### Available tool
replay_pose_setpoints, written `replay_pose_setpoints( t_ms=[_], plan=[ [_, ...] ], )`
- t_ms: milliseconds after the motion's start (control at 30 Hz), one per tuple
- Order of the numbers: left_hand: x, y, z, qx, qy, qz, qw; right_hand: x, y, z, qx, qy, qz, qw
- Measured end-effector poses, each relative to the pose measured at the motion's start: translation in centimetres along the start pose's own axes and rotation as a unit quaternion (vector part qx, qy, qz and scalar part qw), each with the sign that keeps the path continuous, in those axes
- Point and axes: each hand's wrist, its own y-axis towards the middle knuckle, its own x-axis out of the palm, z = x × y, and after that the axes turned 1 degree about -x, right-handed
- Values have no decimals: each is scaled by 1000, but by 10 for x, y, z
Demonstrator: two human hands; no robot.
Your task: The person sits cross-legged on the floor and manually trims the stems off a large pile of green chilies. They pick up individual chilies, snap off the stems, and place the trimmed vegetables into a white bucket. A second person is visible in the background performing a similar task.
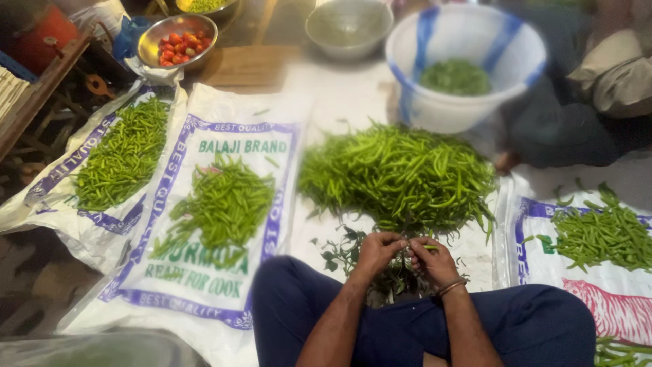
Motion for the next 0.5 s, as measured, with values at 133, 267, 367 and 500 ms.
replay_pose_setpoints(
  t_ms=[133,267,367,500],
  plan=[
    [7,-10,-4,13,174,112,978,18,5,0,3,-228,21,973],
    [4,1,-25,-27,357,164,919,19,-2,-1,-16,-253,84,964],
    [-13,15,-52,-125,418,123,891,-33,-18,-41,-97,312,-198,924],
    [-36,43,-43,-103,384,155,905,-54,-48,-82,-194,364,-303,859]
  ],
)
